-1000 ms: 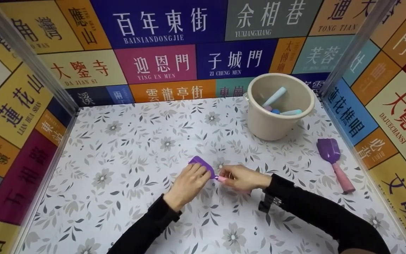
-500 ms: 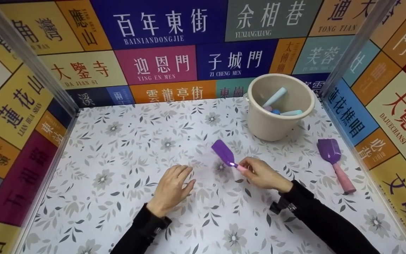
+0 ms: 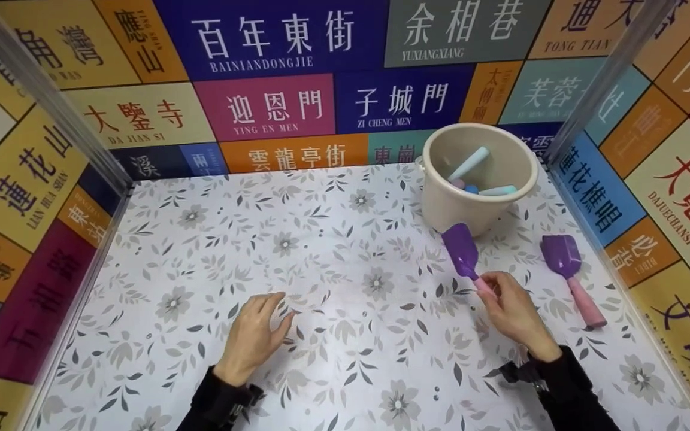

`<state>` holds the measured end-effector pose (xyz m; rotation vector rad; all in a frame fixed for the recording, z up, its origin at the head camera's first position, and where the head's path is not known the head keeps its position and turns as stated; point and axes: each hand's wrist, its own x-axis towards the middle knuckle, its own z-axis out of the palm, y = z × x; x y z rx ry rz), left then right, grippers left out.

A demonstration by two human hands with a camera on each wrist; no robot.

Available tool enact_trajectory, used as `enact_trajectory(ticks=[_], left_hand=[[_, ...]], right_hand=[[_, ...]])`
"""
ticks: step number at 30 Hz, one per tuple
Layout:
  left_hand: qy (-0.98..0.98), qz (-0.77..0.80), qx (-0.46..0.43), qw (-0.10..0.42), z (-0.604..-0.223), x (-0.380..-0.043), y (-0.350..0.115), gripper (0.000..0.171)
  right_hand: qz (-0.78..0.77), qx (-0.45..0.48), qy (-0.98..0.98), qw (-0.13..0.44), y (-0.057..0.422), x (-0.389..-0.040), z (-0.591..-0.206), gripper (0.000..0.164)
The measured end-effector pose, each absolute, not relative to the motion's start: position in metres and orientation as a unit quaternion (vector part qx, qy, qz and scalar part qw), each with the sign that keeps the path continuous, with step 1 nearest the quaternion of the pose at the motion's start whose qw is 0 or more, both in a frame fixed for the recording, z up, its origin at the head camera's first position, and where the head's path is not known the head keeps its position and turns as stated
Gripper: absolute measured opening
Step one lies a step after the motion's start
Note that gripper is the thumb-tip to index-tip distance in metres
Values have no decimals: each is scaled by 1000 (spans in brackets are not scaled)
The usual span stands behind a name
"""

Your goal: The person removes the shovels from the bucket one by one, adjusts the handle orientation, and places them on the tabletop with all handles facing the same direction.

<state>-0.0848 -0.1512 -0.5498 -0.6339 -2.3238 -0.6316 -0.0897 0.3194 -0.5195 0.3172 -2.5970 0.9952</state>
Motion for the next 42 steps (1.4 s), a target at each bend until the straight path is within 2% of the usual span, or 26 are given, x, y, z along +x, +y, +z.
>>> enact_trajectory(ticks=[3, 10, 15, 22, 27, 30, 42], left_hand=[[-890, -239, -225, 316, -552, -82, -161, 40], [-902, -237, -196, 304, -558, -79, -183, 40], [-904, -243, -180, 301, -566, -78, -190, 39], [-904, -241, -178, 307, -568, -77, -191, 38], [-905, -236, -178, 307, -567, -77, -189, 38], [-905, -238, -178, 306, -566, -77, -189, 39], [-907, -240, -175, 297, -561, -77, -185, 38]], right_hand=[[342, 80, -917, 187, 337, -79, -525, 21], [334, -9, -929, 160, 370, -68, -526, 26], [338, -48, -932, 125, 388, -72, -524, 28], [330, -93, -938, 44, 407, -88, -528, 36], [316, -93, -944, -29, 417, -102, -534, 46], [313, -85, -944, -55, 418, -108, -539, 47], [292, -82, -951, -67, 414, -123, -553, 36]])
